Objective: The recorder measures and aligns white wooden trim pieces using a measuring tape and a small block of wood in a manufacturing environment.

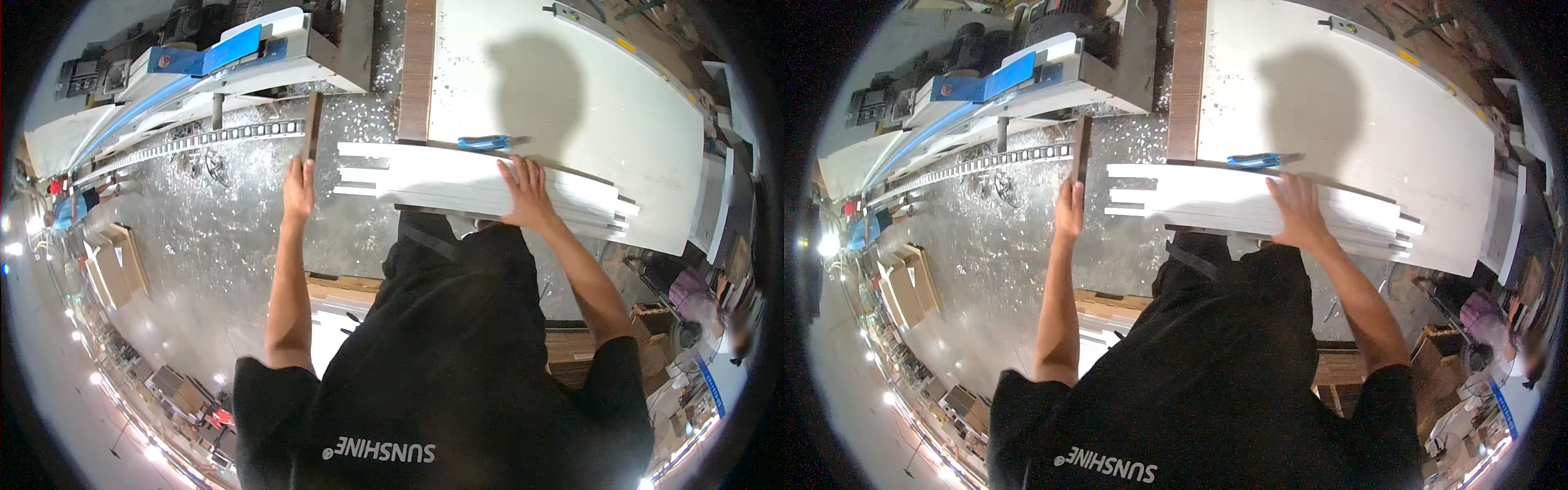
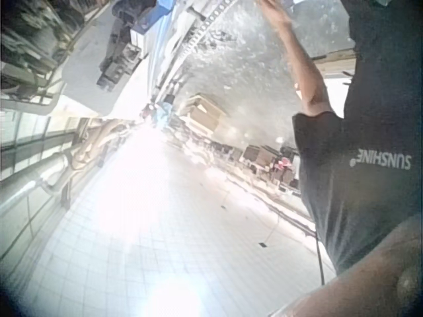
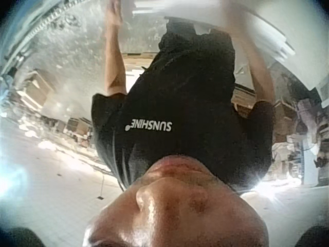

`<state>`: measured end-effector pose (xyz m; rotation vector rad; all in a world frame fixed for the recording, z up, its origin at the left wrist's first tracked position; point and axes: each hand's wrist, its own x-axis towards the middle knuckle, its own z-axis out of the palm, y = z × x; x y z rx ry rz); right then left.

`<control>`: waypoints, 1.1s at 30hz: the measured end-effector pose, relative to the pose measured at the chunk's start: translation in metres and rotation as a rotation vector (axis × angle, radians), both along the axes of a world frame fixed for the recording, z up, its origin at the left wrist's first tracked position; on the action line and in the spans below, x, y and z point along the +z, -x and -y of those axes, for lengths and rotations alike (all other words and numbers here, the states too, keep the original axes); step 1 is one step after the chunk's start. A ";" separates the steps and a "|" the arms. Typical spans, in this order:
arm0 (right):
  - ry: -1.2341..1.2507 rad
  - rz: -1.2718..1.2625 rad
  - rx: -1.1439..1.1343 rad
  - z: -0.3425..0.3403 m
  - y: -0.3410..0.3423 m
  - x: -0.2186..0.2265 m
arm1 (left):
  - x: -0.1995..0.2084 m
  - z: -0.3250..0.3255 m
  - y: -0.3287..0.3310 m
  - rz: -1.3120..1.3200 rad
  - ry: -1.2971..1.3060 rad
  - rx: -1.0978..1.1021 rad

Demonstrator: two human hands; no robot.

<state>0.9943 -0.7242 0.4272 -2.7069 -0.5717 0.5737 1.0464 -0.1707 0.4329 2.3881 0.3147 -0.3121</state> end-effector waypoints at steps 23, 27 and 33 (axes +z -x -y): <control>-0.056 0.118 0.108 -0.004 -0.003 -0.007 | -0.064 0.131 0.070 0.294 0.251 -0.120; 0.008 0.097 0.160 -0.009 -0.011 0.001 | -0.086 0.127 0.086 0.226 0.166 -0.133; -0.277 0.296 -0.132 0.041 -0.005 0.006 | -0.061 0.135 0.068 -0.064 0.563 0.139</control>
